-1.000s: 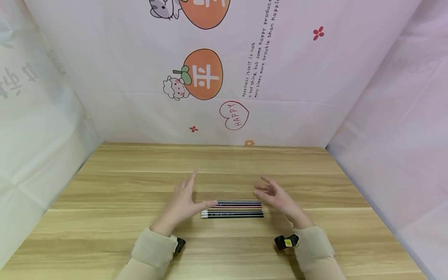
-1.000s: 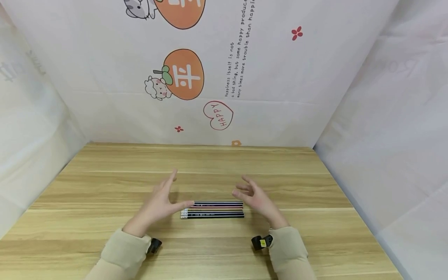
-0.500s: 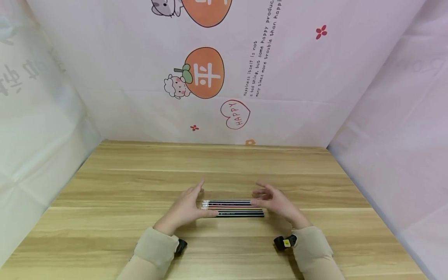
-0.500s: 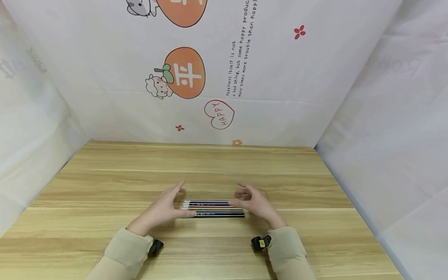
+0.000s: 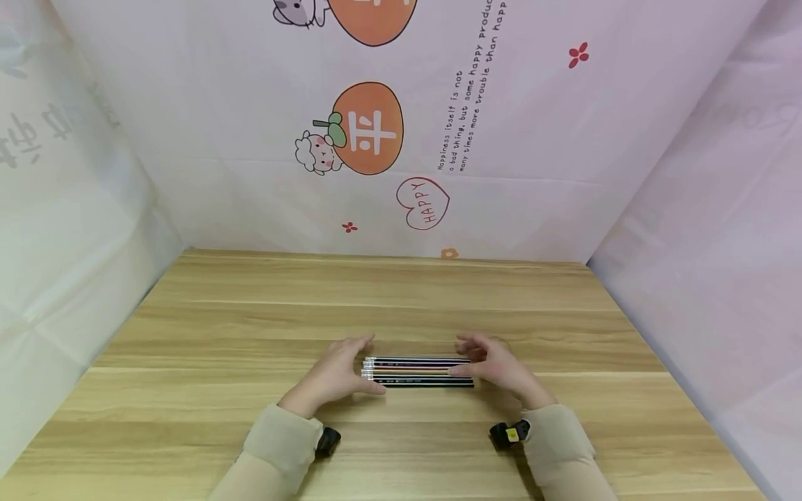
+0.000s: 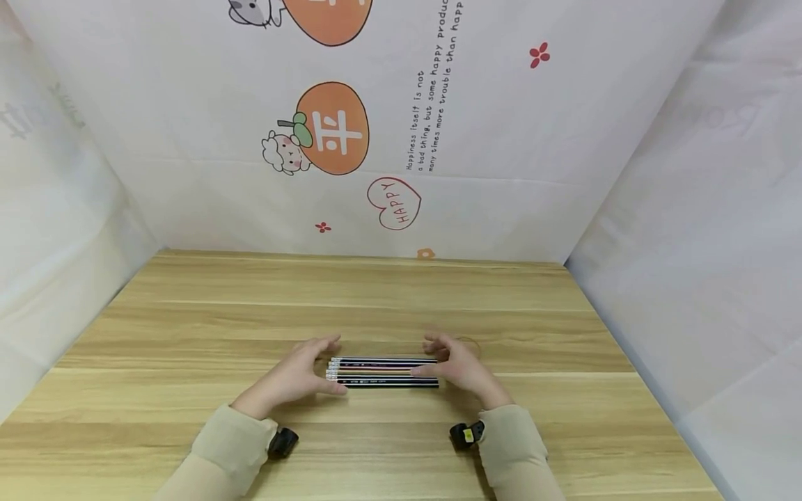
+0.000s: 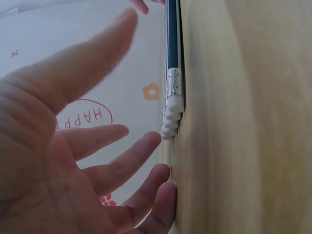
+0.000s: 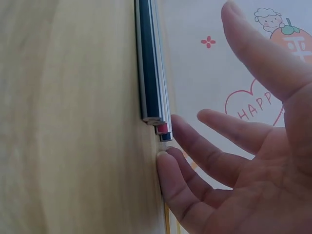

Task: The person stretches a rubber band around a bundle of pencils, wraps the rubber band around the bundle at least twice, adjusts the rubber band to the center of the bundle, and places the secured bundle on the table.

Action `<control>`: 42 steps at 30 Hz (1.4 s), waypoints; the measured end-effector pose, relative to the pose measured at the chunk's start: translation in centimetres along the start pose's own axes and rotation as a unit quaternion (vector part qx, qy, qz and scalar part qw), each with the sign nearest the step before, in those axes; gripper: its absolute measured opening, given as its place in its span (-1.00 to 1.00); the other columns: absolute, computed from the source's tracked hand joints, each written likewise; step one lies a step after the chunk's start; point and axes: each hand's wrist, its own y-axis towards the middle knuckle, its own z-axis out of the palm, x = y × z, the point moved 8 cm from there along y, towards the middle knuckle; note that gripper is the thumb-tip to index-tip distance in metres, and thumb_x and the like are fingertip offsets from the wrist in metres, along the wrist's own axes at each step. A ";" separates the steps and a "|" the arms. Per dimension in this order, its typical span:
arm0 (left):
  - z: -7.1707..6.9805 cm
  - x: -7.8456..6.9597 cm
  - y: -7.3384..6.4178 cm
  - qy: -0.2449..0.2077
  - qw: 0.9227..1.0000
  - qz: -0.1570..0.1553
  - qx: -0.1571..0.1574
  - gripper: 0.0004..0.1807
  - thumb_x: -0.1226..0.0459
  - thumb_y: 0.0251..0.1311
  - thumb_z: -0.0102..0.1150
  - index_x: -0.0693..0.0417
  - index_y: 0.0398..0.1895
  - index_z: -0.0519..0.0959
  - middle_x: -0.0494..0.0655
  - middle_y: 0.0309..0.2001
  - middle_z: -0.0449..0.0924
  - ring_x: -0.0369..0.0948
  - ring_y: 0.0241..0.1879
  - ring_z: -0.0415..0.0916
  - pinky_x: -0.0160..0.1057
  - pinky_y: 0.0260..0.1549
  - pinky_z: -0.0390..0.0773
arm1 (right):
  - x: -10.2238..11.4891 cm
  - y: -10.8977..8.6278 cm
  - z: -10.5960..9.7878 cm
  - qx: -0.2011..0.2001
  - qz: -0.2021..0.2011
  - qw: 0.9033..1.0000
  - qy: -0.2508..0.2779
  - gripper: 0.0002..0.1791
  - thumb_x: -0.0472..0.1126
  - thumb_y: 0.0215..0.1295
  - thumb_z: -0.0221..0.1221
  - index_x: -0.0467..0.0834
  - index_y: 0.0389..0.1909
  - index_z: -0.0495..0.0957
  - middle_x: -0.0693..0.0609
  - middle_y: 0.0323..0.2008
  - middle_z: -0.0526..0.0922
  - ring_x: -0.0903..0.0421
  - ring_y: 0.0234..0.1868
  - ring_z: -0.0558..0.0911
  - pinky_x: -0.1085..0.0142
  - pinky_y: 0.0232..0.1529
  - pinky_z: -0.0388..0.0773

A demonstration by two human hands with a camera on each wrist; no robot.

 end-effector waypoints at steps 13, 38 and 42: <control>0.2 0.4 0.2 0.023 1.000 -0.008 0.020 -0.13 0.08 -0.21 0.61 0.12 0.27 0.50 0.07 0.29 0.47 0.15 0.36 0.23 0.24 0.42 0.25 | -0.2 -0.2 0.3 0.039 -0.005 0.999 -0.003 -0.13 -0.13 0.00 0.52 -0.40 0.30 0.38 -0.33 0.22 0.51 0.01 -0.06 0.45 0.36 -0.10 0.45; 0.4 0.2 0.5 0.055 0.998 -0.003 0.043 -0.34 0.22 -0.17 0.59 0.09 0.12 0.62 -0.03 0.06 0.55 0.07 0.19 0.38 0.16 0.26 0.46 | -0.4 -0.1 0.4 0.006 0.010 0.997 -0.075 -0.29 -0.32 -0.21 0.57 -0.33 0.08 0.58 -0.23 0.07 0.53 -0.26 0.16 0.46 -0.22 0.25 0.44; 0.3 0.4 0.7 0.045 0.998 -0.007 0.043 -0.34 0.23 -0.17 0.59 0.09 0.12 0.62 -0.04 0.06 0.55 0.05 0.17 0.38 0.14 0.26 0.47 | -0.4 0.1 0.3 0.002 0.012 0.997 -0.078 -0.30 -0.32 -0.22 0.57 -0.32 0.07 0.59 -0.21 0.05 0.55 -0.13 0.08 0.46 -0.02 0.16 0.49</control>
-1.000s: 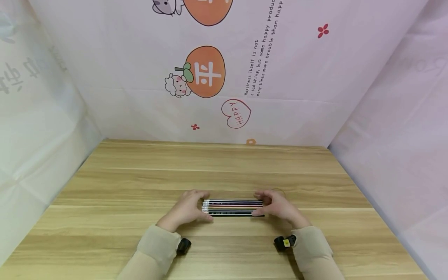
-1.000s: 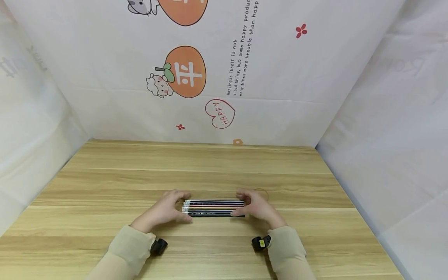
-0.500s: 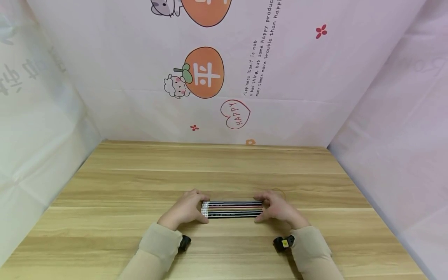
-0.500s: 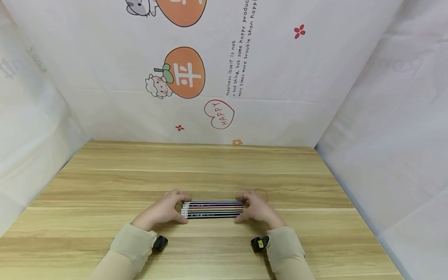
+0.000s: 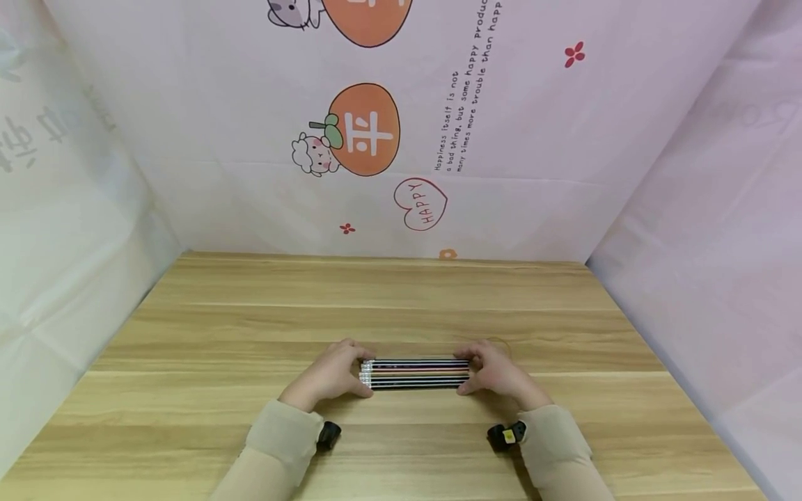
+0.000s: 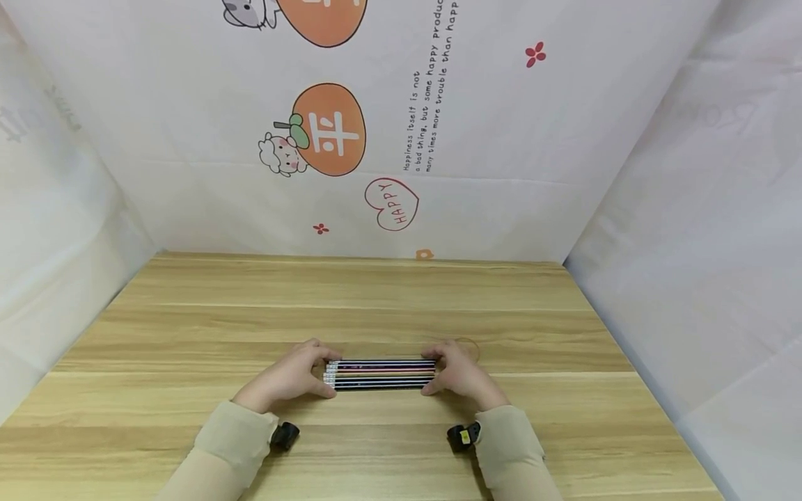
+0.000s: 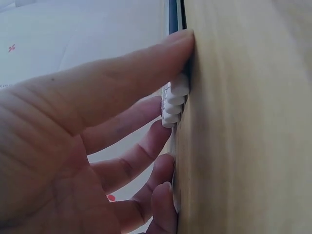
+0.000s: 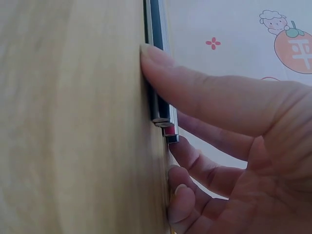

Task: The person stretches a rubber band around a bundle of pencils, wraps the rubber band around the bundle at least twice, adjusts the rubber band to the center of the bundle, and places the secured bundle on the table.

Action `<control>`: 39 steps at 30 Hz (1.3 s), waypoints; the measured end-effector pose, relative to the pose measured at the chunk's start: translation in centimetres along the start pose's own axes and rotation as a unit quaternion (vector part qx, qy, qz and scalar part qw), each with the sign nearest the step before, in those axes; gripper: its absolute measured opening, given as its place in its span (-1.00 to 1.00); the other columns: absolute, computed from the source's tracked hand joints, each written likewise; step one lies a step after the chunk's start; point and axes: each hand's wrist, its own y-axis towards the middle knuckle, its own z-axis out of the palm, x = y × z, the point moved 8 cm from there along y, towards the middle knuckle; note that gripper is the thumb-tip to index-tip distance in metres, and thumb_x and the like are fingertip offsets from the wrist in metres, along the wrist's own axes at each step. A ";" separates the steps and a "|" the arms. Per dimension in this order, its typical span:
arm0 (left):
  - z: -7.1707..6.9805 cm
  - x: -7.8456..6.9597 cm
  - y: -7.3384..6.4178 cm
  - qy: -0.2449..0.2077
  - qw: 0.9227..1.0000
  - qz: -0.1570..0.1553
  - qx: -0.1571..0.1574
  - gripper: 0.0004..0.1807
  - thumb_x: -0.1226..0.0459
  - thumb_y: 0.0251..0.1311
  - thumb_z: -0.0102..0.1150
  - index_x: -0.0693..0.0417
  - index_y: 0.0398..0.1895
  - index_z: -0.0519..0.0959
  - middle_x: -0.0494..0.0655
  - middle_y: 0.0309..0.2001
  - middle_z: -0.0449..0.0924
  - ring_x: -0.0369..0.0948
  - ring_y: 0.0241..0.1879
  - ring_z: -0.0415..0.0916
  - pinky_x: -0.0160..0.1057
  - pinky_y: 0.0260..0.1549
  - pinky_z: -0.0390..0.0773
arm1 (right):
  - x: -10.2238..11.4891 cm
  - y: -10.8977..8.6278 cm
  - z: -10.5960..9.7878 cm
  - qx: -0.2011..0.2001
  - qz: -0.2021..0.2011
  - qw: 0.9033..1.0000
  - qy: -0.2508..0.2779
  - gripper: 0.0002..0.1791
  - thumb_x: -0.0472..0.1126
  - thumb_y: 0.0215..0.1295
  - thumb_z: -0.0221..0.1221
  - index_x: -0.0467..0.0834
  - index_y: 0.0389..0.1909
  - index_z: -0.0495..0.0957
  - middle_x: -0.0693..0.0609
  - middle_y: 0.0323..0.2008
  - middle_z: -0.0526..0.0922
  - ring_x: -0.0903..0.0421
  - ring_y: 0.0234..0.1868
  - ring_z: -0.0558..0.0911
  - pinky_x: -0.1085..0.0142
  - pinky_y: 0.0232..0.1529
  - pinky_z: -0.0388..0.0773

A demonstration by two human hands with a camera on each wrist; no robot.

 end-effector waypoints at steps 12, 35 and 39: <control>-0.2 0.3 0.1 -0.027 1.000 -0.008 0.001 -0.36 0.24 -0.21 0.60 0.07 0.07 0.62 0.00 0.12 0.53 0.05 0.24 0.34 0.15 0.32 0.40 | -0.1 0.3 -0.1 -0.005 -0.005 1.000 -0.008 -0.36 -0.30 -0.22 0.58 -0.29 0.01 0.63 -0.16 -0.02 0.59 -0.02 -0.02 0.47 0.19 0.01 0.47; 0.0 0.3 0.5 -0.026 1.000 0.003 -0.001 -0.58 0.31 -0.09 0.47 0.01 -0.06 0.69 -0.07 0.01 0.64 0.01 0.17 0.40 0.13 0.28 0.42 | 0.1 0.0 0.0 0.018 -0.042 0.998 0.052 -0.54 -0.31 0.02 0.46 -0.35 -0.02 0.63 -0.19 -0.14 0.60 0.09 -0.30 0.42 0.45 -0.47 0.45; 0.1 0.1 0.5 -0.005 1.000 0.007 0.010 -0.61 0.31 -0.08 0.41 -0.06 -0.08 0.69 -0.18 -0.12 0.63 -0.13 0.00 0.40 0.02 0.11 0.50 | 0.2 0.0 0.1 0.024 -0.054 0.997 0.049 -0.58 -0.31 0.04 0.44 -0.36 -0.06 0.63 -0.21 -0.15 0.61 0.09 -0.25 0.45 0.47 -0.44 0.48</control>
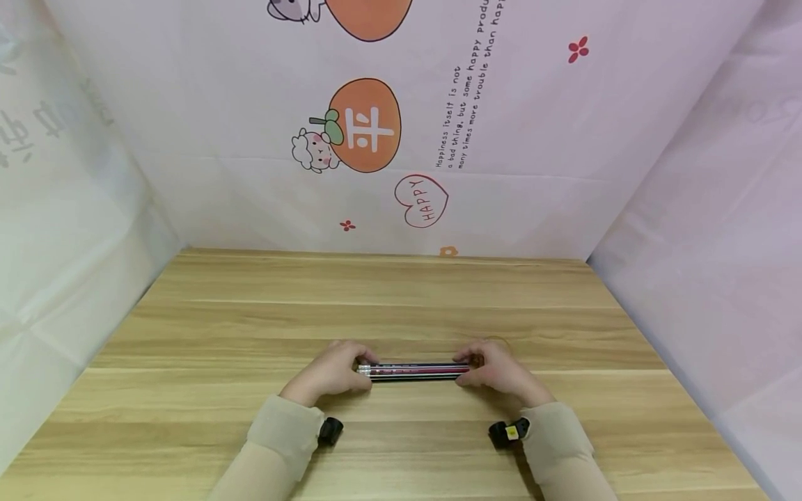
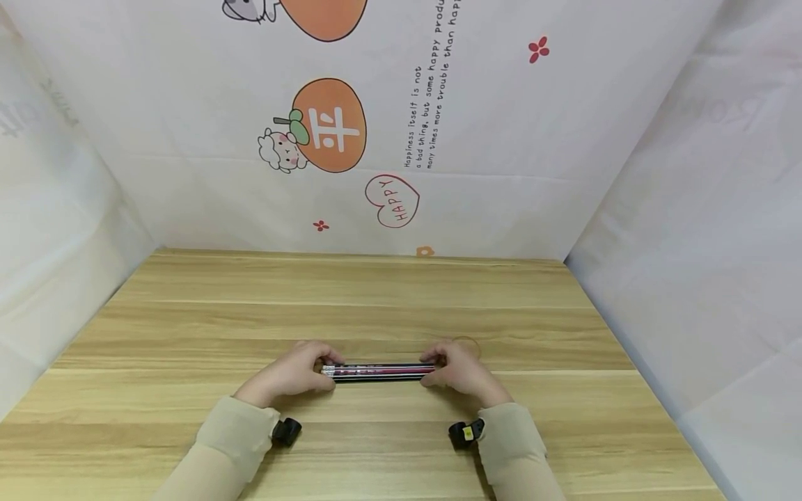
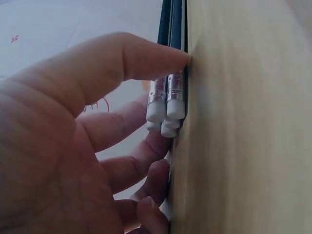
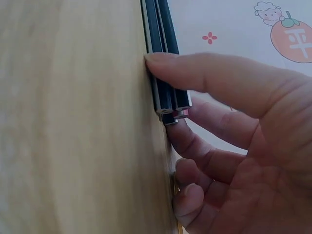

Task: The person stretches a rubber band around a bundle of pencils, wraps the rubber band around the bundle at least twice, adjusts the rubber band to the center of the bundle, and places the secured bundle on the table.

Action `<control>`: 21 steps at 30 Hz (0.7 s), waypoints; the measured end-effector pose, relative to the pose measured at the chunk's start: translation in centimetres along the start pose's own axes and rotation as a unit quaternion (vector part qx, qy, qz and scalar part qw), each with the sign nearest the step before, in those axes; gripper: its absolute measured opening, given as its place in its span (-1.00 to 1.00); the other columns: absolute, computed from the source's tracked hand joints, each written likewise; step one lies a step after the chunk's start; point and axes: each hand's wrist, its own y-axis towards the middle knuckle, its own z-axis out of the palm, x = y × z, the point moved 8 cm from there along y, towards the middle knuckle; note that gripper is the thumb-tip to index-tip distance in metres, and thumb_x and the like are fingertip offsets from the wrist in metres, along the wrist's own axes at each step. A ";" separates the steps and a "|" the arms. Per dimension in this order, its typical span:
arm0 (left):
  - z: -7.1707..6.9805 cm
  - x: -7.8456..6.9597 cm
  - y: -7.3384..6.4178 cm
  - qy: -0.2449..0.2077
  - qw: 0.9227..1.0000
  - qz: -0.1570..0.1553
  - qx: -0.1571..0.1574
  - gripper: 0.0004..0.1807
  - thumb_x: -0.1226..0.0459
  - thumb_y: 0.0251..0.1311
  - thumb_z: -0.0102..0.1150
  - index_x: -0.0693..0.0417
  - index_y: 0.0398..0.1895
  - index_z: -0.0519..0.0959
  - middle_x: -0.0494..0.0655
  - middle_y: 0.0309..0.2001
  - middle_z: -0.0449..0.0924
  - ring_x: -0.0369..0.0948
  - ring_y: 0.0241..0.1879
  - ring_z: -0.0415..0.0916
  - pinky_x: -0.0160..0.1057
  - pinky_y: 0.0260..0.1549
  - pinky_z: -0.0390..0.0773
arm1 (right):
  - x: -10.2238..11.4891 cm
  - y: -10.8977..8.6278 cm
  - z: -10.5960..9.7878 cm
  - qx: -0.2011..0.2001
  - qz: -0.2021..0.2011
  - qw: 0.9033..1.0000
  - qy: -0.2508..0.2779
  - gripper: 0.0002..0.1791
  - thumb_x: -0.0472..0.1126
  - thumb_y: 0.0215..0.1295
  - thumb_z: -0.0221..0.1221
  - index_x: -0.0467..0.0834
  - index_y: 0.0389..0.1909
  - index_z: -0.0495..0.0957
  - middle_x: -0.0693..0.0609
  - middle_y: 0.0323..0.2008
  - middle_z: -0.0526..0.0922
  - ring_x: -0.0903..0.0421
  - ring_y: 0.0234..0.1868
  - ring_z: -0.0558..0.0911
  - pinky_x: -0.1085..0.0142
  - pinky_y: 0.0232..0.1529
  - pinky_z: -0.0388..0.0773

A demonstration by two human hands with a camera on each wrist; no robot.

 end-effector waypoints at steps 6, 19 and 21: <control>-0.1 -0.4 0.2 0.029 1.000 0.001 -0.005 -0.68 0.27 -0.10 0.38 -0.06 -0.17 0.70 -0.19 -0.14 0.65 -0.09 0.03 0.43 0.02 0.14 0.50 | 0.3 0.2 0.0 -0.004 -0.005 0.998 -0.063 -0.71 -0.29 0.04 0.40 -0.28 -0.19 0.67 -0.07 -0.26 0.63 0.15 -0.29 0.45 0.47 -0.36 0.45; 0.2 -0.9 0.8 0.084 0.996 0.014 -0.001 -0.90 0.19 -0.09 0.36 -0.05 -0.53 0.62 -0.23 -0.45 0.56 -0.16 -0.26 0.38 -0.20 -0.26 0.46 | 1.2 0.8 1.0 -0.012 0.016 0.983 -0.180 -0.81 -0.21 -0.10 0.32 -0.12 -0.55 0.47 0.09 -0.50 0.40 0.18 -0.43 0.33 0.44 -0.46 0.23; 0.4 -0.8 1.0 0.093 0.996 0.007 0.002 -0.80 0.15 -0.08 0.37 -0.06 -0.64 0.52 -0.22 -0.55 0.46 -0.14 -0.31 0.32 -0.25 -0.36 0.36 | 1.2 0.8 1.1 -0.012 0.024 0.982 -0.186 -0.80 -0.21 -0.10 0.30 -0.12 -0.57 0.44 0.08 -0.50 0.37 0.16 -0.45 0.32 0.42 -0.49 0.22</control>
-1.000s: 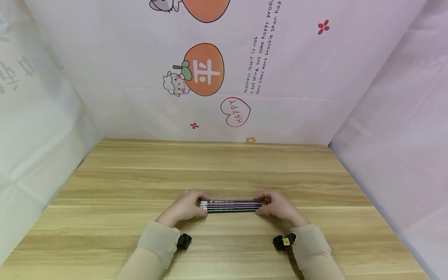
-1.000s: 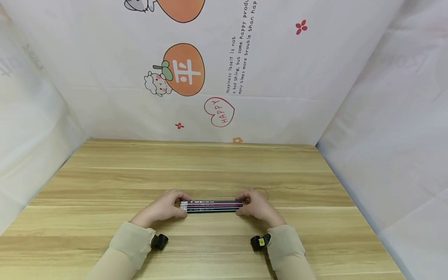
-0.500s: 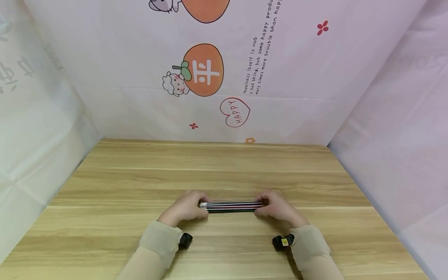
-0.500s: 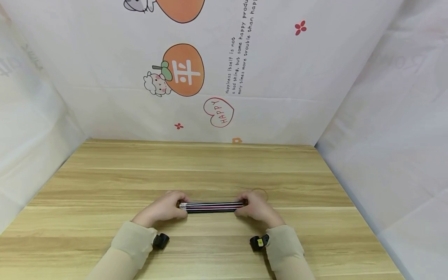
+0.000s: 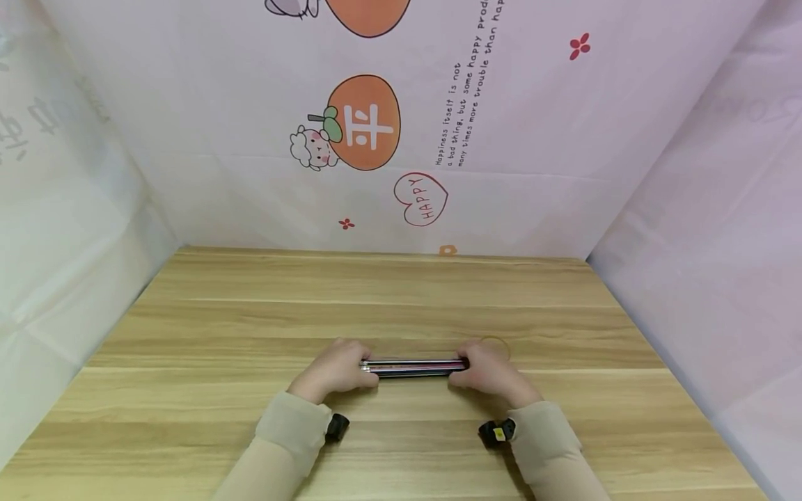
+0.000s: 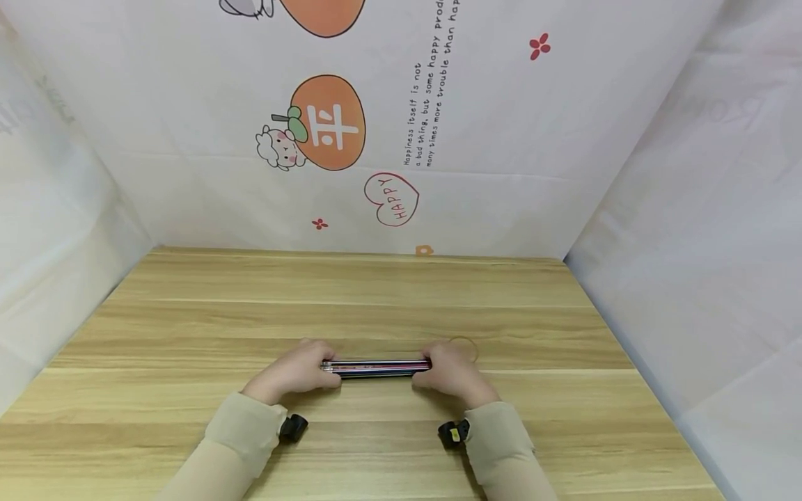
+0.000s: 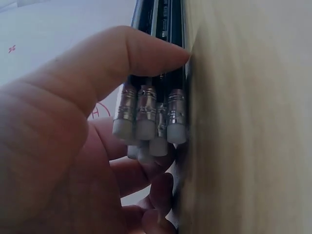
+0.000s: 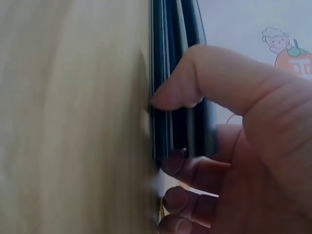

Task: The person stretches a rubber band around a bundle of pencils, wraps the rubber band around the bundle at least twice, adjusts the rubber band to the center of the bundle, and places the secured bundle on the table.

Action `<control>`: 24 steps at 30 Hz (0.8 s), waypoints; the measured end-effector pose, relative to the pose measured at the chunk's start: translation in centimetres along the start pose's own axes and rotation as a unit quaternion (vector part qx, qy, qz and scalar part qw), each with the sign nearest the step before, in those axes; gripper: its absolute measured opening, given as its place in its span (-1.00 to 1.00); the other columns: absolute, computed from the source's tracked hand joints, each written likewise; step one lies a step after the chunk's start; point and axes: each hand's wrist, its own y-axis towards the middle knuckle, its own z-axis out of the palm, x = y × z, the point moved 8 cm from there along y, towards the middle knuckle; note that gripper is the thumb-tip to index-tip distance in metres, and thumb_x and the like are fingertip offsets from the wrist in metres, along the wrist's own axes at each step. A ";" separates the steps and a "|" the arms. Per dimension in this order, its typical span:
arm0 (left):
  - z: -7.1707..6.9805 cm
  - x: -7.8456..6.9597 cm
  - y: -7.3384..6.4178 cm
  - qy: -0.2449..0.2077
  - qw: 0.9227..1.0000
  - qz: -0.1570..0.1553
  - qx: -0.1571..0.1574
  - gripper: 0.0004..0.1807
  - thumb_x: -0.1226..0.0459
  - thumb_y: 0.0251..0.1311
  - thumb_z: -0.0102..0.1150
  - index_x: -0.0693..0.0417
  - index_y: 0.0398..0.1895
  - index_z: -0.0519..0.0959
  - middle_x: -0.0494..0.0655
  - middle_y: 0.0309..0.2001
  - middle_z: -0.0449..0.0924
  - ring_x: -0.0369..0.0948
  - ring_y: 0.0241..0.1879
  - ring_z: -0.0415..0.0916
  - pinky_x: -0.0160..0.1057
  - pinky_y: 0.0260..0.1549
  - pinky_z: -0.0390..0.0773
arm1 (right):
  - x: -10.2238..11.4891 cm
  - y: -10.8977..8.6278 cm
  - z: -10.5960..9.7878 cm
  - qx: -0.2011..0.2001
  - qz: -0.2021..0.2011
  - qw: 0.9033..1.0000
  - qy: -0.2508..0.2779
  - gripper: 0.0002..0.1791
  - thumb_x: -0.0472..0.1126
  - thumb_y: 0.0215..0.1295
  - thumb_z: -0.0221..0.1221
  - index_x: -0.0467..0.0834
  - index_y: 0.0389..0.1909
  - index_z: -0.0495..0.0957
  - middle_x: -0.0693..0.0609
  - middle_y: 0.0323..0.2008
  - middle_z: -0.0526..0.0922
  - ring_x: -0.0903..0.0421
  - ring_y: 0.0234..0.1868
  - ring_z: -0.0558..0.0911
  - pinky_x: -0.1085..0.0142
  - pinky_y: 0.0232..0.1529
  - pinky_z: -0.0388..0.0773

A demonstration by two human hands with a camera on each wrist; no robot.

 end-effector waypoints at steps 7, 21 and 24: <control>0.0 0.1 0.1 -0.002 1.000 0.003 -0.003 -0.70 0.15 -0.09 0.37 -0.06 -0.72 0.42 -0.24 -0.61 0.34 -0.16 -0.34 0.30 -0.27 -0.41 0.32 | 0.1 -0.1 0.0 0.002 0.006 1.000 0.000 -0.79 -0.20 -0.08 0.28 -0.13 -0.58 0.39 0.08 -0.52 0.34 0.16 -0.48 0.30 0.40 -0.52 0.20; -0.4 0.6 -0.1 -0.145 0.989 -0.010 0.019 -0.68 0.28 -0.03 0.34 0.18 -0.14 0.66 -0.11 -0.41 0.63 -0.25 -0.54 0.43 -0.32 -0.51 0.53 | -1.1 -0.2 -0.1 0.025 0.013 0.981 0.190 -0.76 -0.31 0.12 0.25 -0.34 -0.21 0.63 0.08 -0.58 0.55 0.20 -0.57 0.47 0.43 -0.57 0.48; -0.5 0.7 -0.1 -0.192 0.981 -0.001 0.020 -0.77 0.33 0.00 0.33 0.19 -0.23 0.65 -0.14 -0.54 0.56 -0.26 -0.60 0.44 -0.33 -0.60 0.56 | -1.6 -0.2 0.1 0.032 0.027 0.963 0.265 -0.74 -0.32 0.16 0.28 -0.41 -0.17 0.61 0.04 -0.55 0.60 0.18 -0.54 0.56 0.38 -0.52 0.61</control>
